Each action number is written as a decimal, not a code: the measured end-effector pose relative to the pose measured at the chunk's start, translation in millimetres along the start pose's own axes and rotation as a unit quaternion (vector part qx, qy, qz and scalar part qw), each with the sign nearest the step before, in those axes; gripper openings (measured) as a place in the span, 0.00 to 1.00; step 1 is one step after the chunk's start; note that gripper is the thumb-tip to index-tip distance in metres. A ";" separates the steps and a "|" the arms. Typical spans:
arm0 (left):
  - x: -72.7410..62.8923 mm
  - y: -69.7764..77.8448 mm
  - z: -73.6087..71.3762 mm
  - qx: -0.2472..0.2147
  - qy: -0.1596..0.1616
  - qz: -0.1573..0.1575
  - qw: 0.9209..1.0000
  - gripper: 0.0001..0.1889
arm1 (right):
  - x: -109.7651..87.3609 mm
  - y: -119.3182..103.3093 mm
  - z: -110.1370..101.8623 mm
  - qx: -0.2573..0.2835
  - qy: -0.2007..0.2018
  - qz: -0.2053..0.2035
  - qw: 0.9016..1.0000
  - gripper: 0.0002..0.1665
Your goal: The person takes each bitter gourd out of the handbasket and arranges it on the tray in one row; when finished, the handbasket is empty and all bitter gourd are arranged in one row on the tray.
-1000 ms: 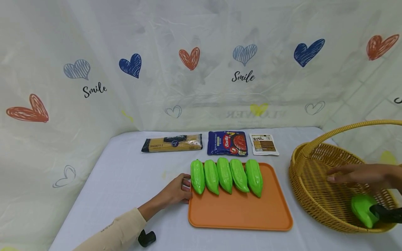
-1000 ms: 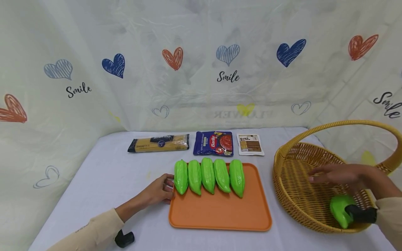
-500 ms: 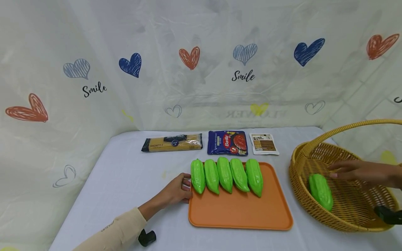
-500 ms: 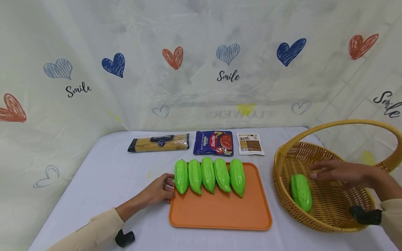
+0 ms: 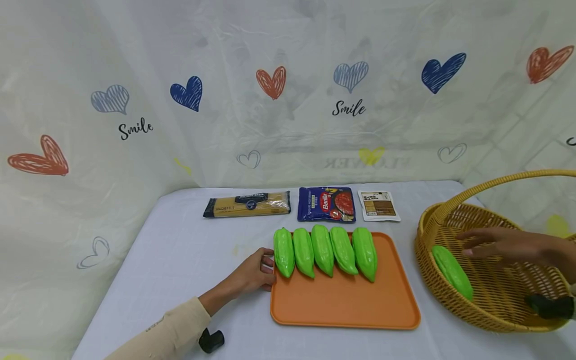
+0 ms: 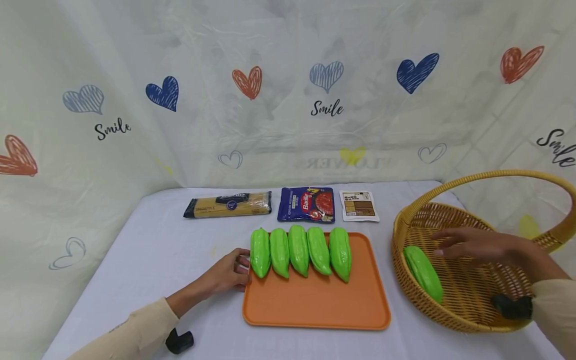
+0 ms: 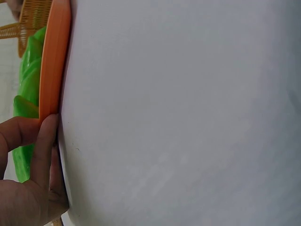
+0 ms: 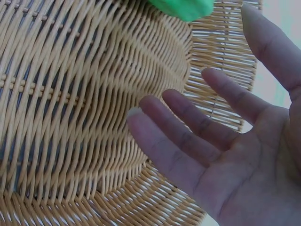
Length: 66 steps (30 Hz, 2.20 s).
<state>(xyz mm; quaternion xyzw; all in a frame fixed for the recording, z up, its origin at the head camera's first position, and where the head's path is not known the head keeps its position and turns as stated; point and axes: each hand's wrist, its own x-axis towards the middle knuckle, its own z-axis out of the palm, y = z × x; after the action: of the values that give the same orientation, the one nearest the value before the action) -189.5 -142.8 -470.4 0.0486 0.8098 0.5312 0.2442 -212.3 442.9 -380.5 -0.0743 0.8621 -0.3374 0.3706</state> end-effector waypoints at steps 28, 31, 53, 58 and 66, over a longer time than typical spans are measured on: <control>0.5 -0.7 0.1 0.006 0.000 0.000 1.000 0.39 | 25.1 -16.0 15.9 0.007 -0.050 -0.078 0.996 0.48; 0.7 -1.4 0.1 0.007 0.000 -0.002 1.000 0.39 | 26.5 -16.2 17.1 0.018 -0.051 -0.083 0.995 0.48; 1.4 -2.4 -1.2 0.004 -0.003 0.005 1.000 0.39 | 27.9 -23.0 19.7 -0.030 -0.030 -0.058 0.997 0.43; 1.2 -2.1 -1.0 0.003 -0.003 0.003 1.000 0.39 | 28.8 -22.6 20.0 -0.023 -0.032 -0.069 0.997 0.42; 2.5 -2.8 -2.4 0.002 -0.008 0.005 1.000 0.39 | 30.4 -21.6 21.2 -0.028 -0.025 -0.078 0.996 0.42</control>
<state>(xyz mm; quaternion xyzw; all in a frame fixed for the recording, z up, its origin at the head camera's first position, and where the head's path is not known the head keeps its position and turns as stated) -192.2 -145.2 -473.0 0.0580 0.8086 0.5303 0.2479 -222.1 403.8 -395.2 -0.1605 0.8533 -0.3391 0.3622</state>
